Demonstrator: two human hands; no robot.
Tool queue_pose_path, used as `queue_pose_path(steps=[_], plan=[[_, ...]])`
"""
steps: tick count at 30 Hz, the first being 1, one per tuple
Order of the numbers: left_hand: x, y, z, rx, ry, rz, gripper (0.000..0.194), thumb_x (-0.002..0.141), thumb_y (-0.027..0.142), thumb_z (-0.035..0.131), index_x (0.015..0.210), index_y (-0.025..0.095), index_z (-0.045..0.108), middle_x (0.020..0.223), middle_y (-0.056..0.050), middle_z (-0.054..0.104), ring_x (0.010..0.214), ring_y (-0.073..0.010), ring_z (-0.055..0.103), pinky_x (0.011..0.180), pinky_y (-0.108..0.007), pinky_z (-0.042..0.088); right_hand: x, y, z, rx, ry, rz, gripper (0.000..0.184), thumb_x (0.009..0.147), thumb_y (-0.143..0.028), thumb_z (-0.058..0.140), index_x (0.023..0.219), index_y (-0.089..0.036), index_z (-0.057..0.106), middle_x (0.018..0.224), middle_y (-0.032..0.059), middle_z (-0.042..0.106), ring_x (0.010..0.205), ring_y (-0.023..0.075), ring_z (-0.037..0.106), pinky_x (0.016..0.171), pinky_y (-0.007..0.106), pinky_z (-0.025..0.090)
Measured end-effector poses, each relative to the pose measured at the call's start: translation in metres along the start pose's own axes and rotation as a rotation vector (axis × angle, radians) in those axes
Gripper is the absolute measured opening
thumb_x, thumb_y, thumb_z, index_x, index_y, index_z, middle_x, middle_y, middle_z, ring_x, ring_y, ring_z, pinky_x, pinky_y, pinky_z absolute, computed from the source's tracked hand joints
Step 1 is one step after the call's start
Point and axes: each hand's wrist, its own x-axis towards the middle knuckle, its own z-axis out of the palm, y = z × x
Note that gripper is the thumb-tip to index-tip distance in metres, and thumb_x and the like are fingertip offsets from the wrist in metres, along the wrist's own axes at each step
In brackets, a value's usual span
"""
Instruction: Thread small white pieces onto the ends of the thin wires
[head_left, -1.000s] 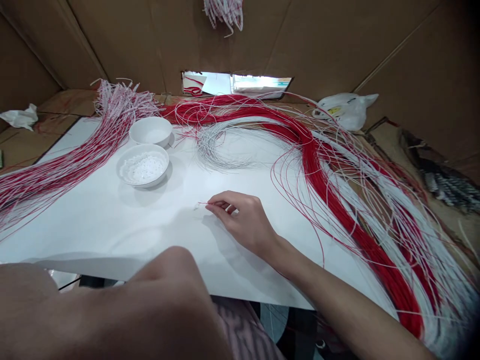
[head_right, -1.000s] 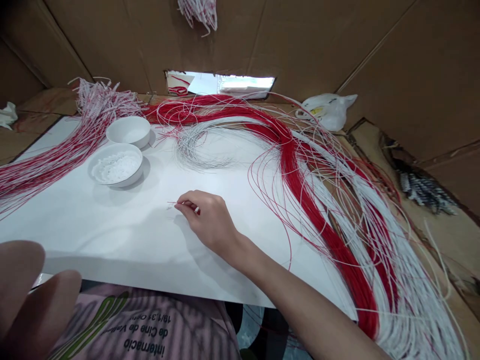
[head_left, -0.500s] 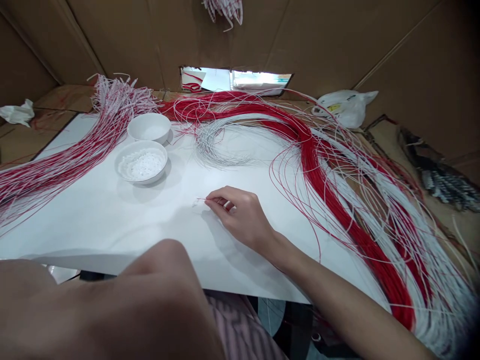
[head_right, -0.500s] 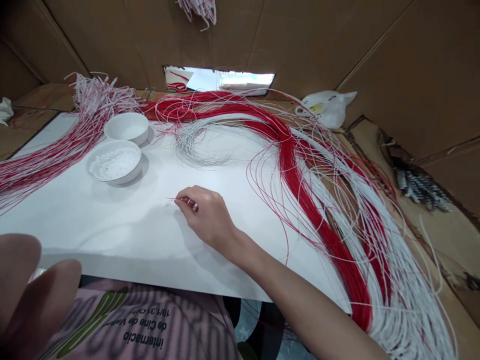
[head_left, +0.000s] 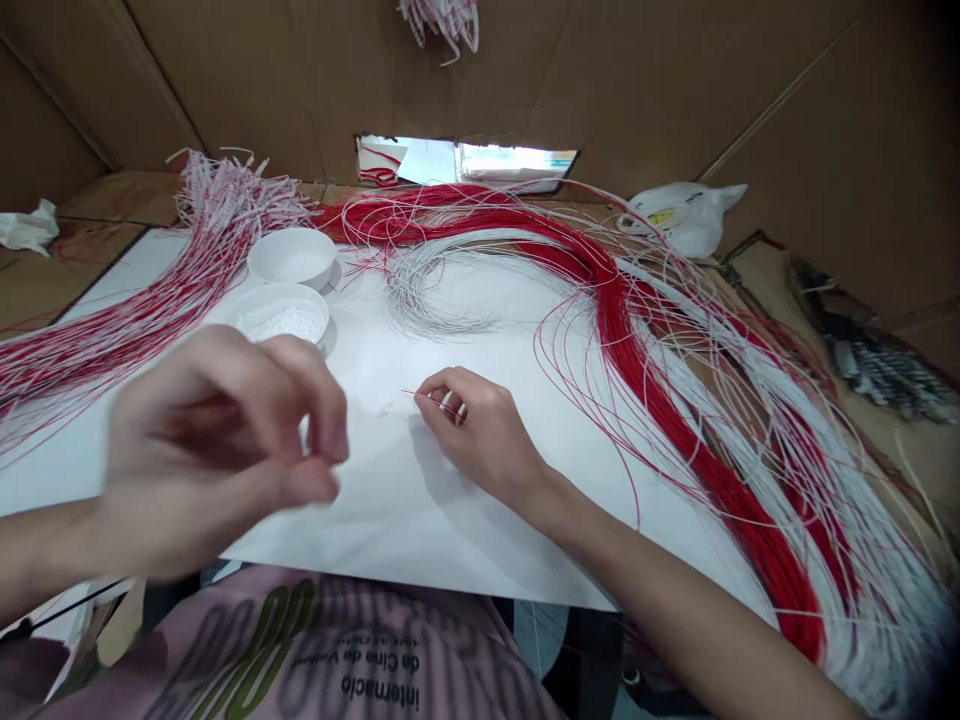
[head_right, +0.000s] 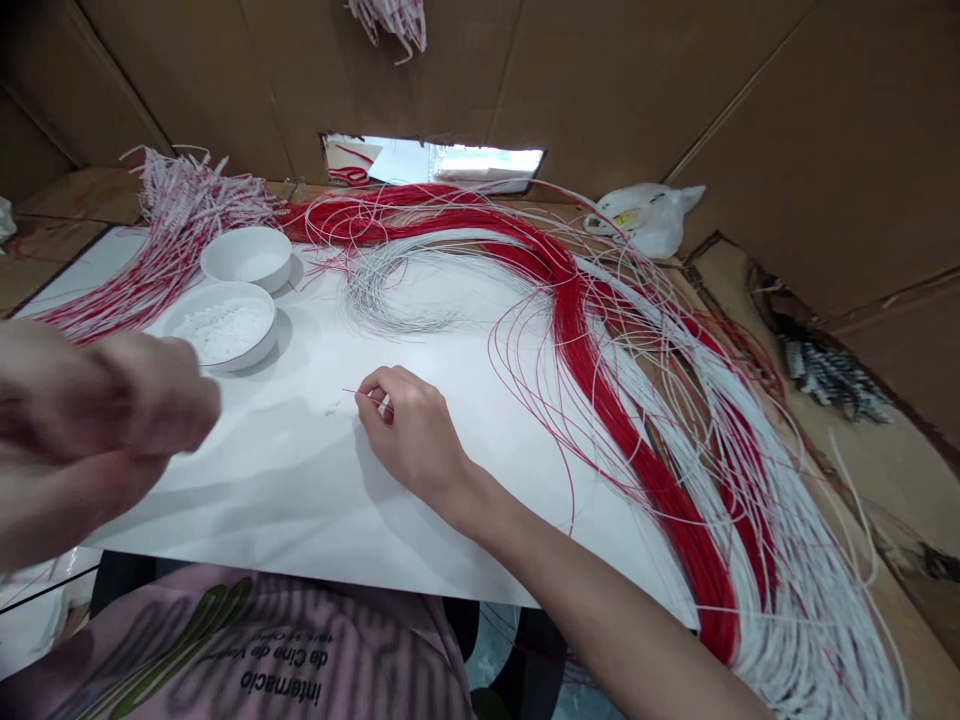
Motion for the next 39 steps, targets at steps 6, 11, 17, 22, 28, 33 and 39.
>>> queue_pose_path(steps=[6, 11, 17, 22, 28, 33, 39], plan=[[0.016, -0.07, -0.006, 0.605, -0.291, -0.078, 0.017, 0.09, 0.011, 0.055, 0.076, 0.015, 0.063, 0.078, -0.003, 0.067, 0.072, -0.0131, 0.062, 0.066, -0.026, 0.048, -0.001, -0.002, 0.0, -0.03, -0.006, 0.076, 0.007, 0.085, -0.013, 0.062, 0.081, -0.018, 0.064, 0.076, -0.0029, 0.061, 0.06, 0.009, 0.049, 0.06, 0.024, 0.038], [-0.001, -0.089, -0.012, 0.766, -0.462, -0.205, 0.01, 0.09, 0.022, 0.057, 0.094, 0.017, 0.065, 0.095, -0.006, 0.064, 0.085, -0.0168, 0.059, 0.075, -0.03, 0.049, -0.001, -0.002, -0.001, -0.046, -0.017, 0.074, 0.006, 0.086, -0.014, 0.062, 0.081, -0.019, 0.065, 0.077, -0.0027, 0.06, 0.058, 0.0088, 0.046, 0.059, 0.024, 0.037], [-0.005, -0.091, -0.006, 0.78, -0.395, -0.221, 0.011, 0.09, 0.024, 0.06, 0.095, 0.02, 0.069, 0.092, -0.005, 0.063, 0.084, -0.0159, 0.058, 0.076, -0.029, 0.048, -0.001, -0.002, 0.0, -0.047, -0.059, 0.023, 0.006, 0.087, -0.016, 0.062, 0.084, -0.019, 0.066, 0.08, -0.0015, 0.06, 0.059, 0.009, 0.048, 0.059, 0.024, 0.038], [-0.009, -0.097, -0.002, 0.77, -0.333, -0.15, 0.012, 0.089, 0.025, 0.061, 0.092, 0.019, 0.071, 0.088, -0.005, 0.065, 0.081, -0.016, 0.059, 0.074, -0.03, 0.048, -0.003, 0.0, 0.001, -0.042, -0.079, -0.033, 0.007, 0.089, -0.016, 0.06, 0.088, -0.02, 0.066, 0.082, 0.0001, 0.06, 0.061, 0.0096, 0.052, 0.059, 0.024, 0.04], [-0.011, -0.099, 0.001, 0.759, -0.287, -0.166, 0.013, 0.089, 0.024, 0.06, 0.091, 0.019, 0.072, 0.087, -0.006, 0.067, 0.08, -0.0156, 0.06, 0.072, -0.029, 0.048, -0.006, 0.003, 0.003, -0.044, -0.075, -0.103, 0.01, 0.092, -0.019, 0.058, 0.092, -0.02, 0.068, 0.083, 0.0003, 0.058, 0.057, 0.0081, 0.048, 0.055, 0.024, 0.039], [-0.007, -0.088, 0.002, 0.528, -0.201, -0.409, 0.012, 0.088, 0.026, 0.062, 0.088, 0.017, 0.07, 0.087, -0.006, 0.07, 0.079, -0.0159, 0.063, 0.07, -0.027, 0.049, -0.007, 0.001, 0.002, -0.004, -0.06, -0.196, 0.01, 0.093, -0.019, 0.056, 0.091, -0.018, 0.066, 0.084, 0.001, 0.06, 0.06, 0.0084, 0.05, 0.056, 0.024, 0.042], [-0.004, -0.074, 0.007, 0.014, -0.009, -0.703, 0.013, 0.078, 0.026, 0.075, 0.085, 0.016, 0.07, 0.083, -0.004, 0.074, 0.079, -0.0156, 0.07, 0.074, -0.026, 0.056, -0.009, -0.006, 0.001, 0.152, -0.032, -0.28, 0.008, 0.092, -0.013, 0.052, 0.091, -0.018, 0.058, 0.089, 0.0029, 0.065, 0.073, 0.0107, 0.06, 0.055, 0.022, 0.048]])
